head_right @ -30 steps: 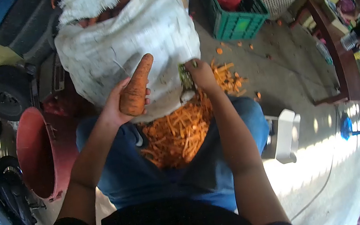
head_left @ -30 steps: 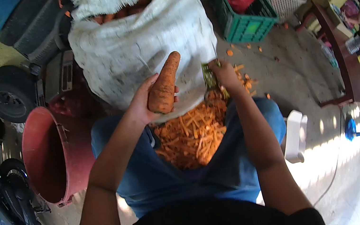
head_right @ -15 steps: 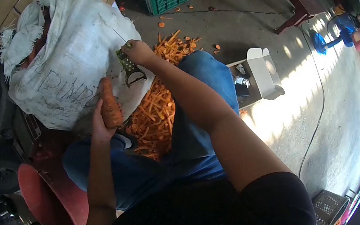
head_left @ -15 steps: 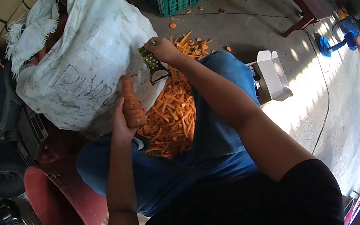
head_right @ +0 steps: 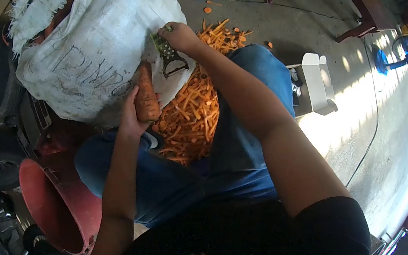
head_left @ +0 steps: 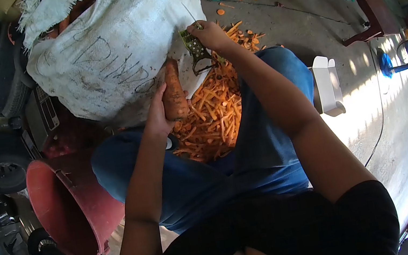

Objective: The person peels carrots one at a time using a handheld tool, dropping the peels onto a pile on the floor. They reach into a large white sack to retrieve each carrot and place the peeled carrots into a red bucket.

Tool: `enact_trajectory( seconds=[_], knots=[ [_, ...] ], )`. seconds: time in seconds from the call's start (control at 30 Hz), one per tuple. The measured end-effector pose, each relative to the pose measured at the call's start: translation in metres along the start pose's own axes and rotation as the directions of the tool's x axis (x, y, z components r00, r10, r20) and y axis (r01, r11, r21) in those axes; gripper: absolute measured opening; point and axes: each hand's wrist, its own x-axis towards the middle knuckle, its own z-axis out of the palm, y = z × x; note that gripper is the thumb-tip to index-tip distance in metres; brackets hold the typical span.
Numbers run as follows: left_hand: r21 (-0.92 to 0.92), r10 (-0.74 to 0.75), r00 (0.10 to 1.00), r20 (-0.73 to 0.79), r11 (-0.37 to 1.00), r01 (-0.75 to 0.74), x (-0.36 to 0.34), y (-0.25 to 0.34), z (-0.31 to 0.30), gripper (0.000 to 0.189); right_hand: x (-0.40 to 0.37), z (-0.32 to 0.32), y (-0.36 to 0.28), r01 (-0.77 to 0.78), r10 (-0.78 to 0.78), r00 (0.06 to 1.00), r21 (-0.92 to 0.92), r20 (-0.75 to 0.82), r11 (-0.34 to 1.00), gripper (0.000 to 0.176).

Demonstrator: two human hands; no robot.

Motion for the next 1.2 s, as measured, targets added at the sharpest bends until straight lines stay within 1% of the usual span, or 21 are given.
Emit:
enact_trajectory(
  seconds=[0.1, 0.23, 0.3, 0.33, 0.37, 0.43, 0.47, 0.53, 0.57, 0.63, 0.7, 0.77, 0.83, 0.9, 0.93, 1.0, 1.03, 1.1, 1.13, 1.17, 1.2],
  knots=[
    [-0.031, 0.053, 0.999, -0.007, 0.998, -0.053, 0.001, -0.003, 0.000, 0.044, 0.003, 0.003, 0.005, -0.025, 0.025, 1.000, 0.002, 0.017, 1.000, 0.037],
    [-0.031, 0.017, 1.000, -0.013, 0.999, -0.017, 0.003, -0.003, -0.002, 0.044, 0.000, 0.002, 0.003, 0.020, -0.020, 1.000, -0.023, 0.016, 1.000, 0.038],
    [-0.021, 0.009, 1.000, 0.000, 1.000, -0.009, 0.001, -0.002, 0.000, 0.044, -0.003, 0.003, -0.001, 0.017, -0.019, 0.998, 0.047, 0.061, 0.999, 0.036],
    [-0.030, 0.015, 1.000, -0.006, 0.999, -0.015, -0.001, -0.002, 0.003, 0.044, -0.004, 0.005, 0.000, 0.040, -0.044, 0.997, 0.072, 0.057, 0.997, 0.027],
    [-0.065, -0.012, 1.000, -0.029, 0.998, 0.010, -0.003, -0.001, 0.007, 0.043, -0.005, 0.008, -0.001, 0.044, -0.048, 0.997, 0.068, 0.068, 0.997, 0.027],
    [-0.106, -0.035, 0.998, -0.053, 0.994, 0.030, -0.002, -0.001, 0.006, 0.041, -0.014, 0.012, -0.008, -0.062, 0.035, 0.993, 0.235, 0.116, 0.970, 0.029],
    [-0.125, -0.064, 0.998, 0.001, 0.990, 0.063, 0.002, -0.003, 0.002, 0.040, -0.017, 0.015, -0.009, -0.060, 0.032, 0.992, 0.231, 0.124, 0.971, 0.029],
    [-0.148, -0.084, 0.995, 0.051, 0.985, 0.091, 0.005, -0.006, -0.002, 0.040, -0.022, 0.021, -0.013, -0.203, 0.154, 0.976, 0.397, 0.152, 0.895, 0.028],
    [-0.214, -0.085, 0.991, 0.104, 0.971, 0.106, 0.006, -0.008, -0.002, 0.040, -0.026, 0.025, -0.015, -0.204, 0.152, 0.976, 0.392, 0.159, 0.897, 0.028],
    [-0.283, -0.079, 0.985, 0.153, 0.951, 0.120, 0.007, -0.010, -0.001, 0.040, -0.042, 0.035, -0.027, -0.066, 0.035, 0.997, 0.468, 0.074, 0.881, 0.026],
    [-0.292, -0.062, 0.975, 0.212, 0.948, 0.124, 0.008, -0.011, -0.001, 0.038, -0.055, 0.047, -0.029, -0.033, 0.004, 0.998, 0.437, 0.067, 0.899, 0.023],
    [-0.335, -0.044, 0.975, 0.219, 0.935, 0.117, 0.007, -0.012, 0.001, 0.037, -0.070, 0.055, -0.033, 0.169, -0.172, 0.985, 0.200, -0.004, 0.965, 0.027],
    [-0.375, -0.029, 0.973, 0.229, 0.920, 0.116, 0.007, -0.015, -0.001, 0.036, -0.079, 0.059, -0.038, 0.222, -0.224, 0.975, 0.144, 0.000, 0.964, 0.023],
    [-0.377, -0.059, 0.949, 0.309, 0.909, 0.180, 0.006, -0.020, -0.005, 0.035, -0.085, 0.058, -0.045, 0.291, -0.301, 0.950, -0.115, -0.081, 0.950, 0.023],
    [-0.382, -0.059, 0.950, 0.307, 0.906, 0.180, 0.005, -0.020, -0.005, 0.035, -0.085, 0.059, -0.044, 0.290, -0.299, 0.951, -0.117, -0.077, 0.950, 0.023],
    [-0.291, -0.096, 0.919, 0.383, 0.931, 0.219, 0.000, -0.016, -0.004, 0.037, -0.085, 0.059, -0.042, 0.273, -0.326, 0.928, -0.263, -0.181, 0.925, 0.021],
    [-0.290, -0.096, 0.919, 0.384, 0.932, 0.219, -0.001, -0.010, 0.000, 0.037, -0.080, 0.059, -0.037, 0.274, -0.326, 0.928, -0.263, -0.182, 0.925, 0.021],
    [-0.142, -0.135, 0.987, 0.086, 0.979, 0.146, -0.005, -0.001, 0.011, 0.038, -0.061, 0.054, -0.018, 0.238, -0.302, 0.919, -0.255, -0.252, 0.937, 0.021],
    [-0.145, -0.135, 0.987, 0.087, 0.978, 0.147, -0.014, 0.001, 0.017, 0.038, -0.042, 0.041, -0.012, 0.125, -0.252, 0.890, -0.328, -0.379, 0.936, 0.020],
    [-0.001, -0.185, 0.970, 0.156, 0.982, 0.188, -0.028, 0.000, 0.022, 0.040, -0.020, 0.024, -0.006, 0.005, -0.212, 0.837, -0.380, -0.504, 0.925, 0.020],
    [0.144, -0.243, 0.945, 0.216, 0.966, 0.216, -0.035, -0.001, 0.024, 0.041, -0.004, 0.003, -0.002, -0.020, -0.213, 0.801, -0.381, -0.559, 0.924, 0.021]
  ],
)
